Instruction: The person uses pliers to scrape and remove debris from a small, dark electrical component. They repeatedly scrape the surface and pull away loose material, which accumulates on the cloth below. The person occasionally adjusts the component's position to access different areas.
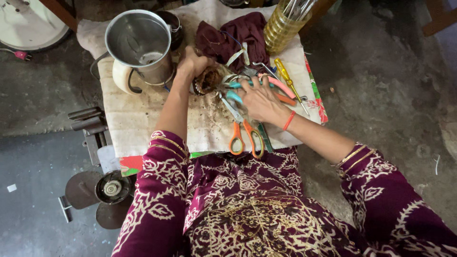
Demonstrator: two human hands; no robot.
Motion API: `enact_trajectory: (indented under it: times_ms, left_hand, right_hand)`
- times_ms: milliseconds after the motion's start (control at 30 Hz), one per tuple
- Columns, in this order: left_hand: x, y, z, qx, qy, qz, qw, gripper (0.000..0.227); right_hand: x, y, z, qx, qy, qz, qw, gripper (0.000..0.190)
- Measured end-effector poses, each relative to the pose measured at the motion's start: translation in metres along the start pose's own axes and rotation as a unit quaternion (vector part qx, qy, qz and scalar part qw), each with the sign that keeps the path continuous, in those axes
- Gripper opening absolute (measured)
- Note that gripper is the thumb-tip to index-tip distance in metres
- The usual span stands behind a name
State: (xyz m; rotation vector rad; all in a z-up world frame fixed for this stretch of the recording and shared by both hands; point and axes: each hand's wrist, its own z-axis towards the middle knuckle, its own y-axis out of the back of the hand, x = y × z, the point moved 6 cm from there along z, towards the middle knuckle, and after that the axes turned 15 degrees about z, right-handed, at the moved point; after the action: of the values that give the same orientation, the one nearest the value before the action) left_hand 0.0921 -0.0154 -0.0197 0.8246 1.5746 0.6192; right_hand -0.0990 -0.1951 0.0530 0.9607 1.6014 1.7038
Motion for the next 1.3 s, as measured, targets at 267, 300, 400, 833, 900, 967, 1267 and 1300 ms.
enact_trajectory:
  times_ms: [267, 300, 400, 833, 900, 967, 1267, 1300]
  left_hand:
    - [-0.001, -0.001, -0.002, 0.010, 0.021, 0.003, 1.000, 0.094]
    - [-0.002, 0.001, -0.004, -0.003, 0.019, 0.011, 1.000, 0.098]
    - [-0.005, 0.002, -0.011, -0.031, 0.013, 0.016, 0.999, 0.091]
    - [0.005, 0.000, -0.023, -0.103, -0.034, 0.018, 0.994, 0.068]
    - [0.008, 0.000, -0.026, -0.092, -0.034, 0.021, 0.995, 0.065]
    - [0.004, 0.000, -0.028, -0.083, -0.045, 0.021, 0.995, 0.062]
    - [-0.024, 0.004, -0.030, -0.008, -0.153, 0.039, 0.987, 0.052]
    - [-0.028, 0.005, -0.030, -0.008, -0.168, 0.033, 0.985, 0.053]
  right_hand:
    - [0.012, -0.007, 0.015, -0.004, 0.004, -0.076, 0.997, 0.042]
    - [0.016, -0.007, 0.018, 0.003, -0.005, -0.089, 0.996, 0.044]
    - [0.029, -0.010, 0.025, 0.018, -0.051, -0.107, 0.993, 0.042]
    - [0.036, -0.027, 0.033, -0.018, -0.014, -0.131, 0.991, 0.031]
    - [0.036, -0.031, 0.035, -0.010, -0.012, -0.121, 0.993, 0.029]
    - [0.033, -0.030, 0.036, -0.042, -0.003, -0.150, 0.988, 0.030]
    - [-0.003, -0.028, 0.029, -0.020, 0.010, 0.111, 0.994, 0.014]
    - [-0.008, -0.030, 0.028, -0.012, 0.002, 0.121, 0.993, 0.015]
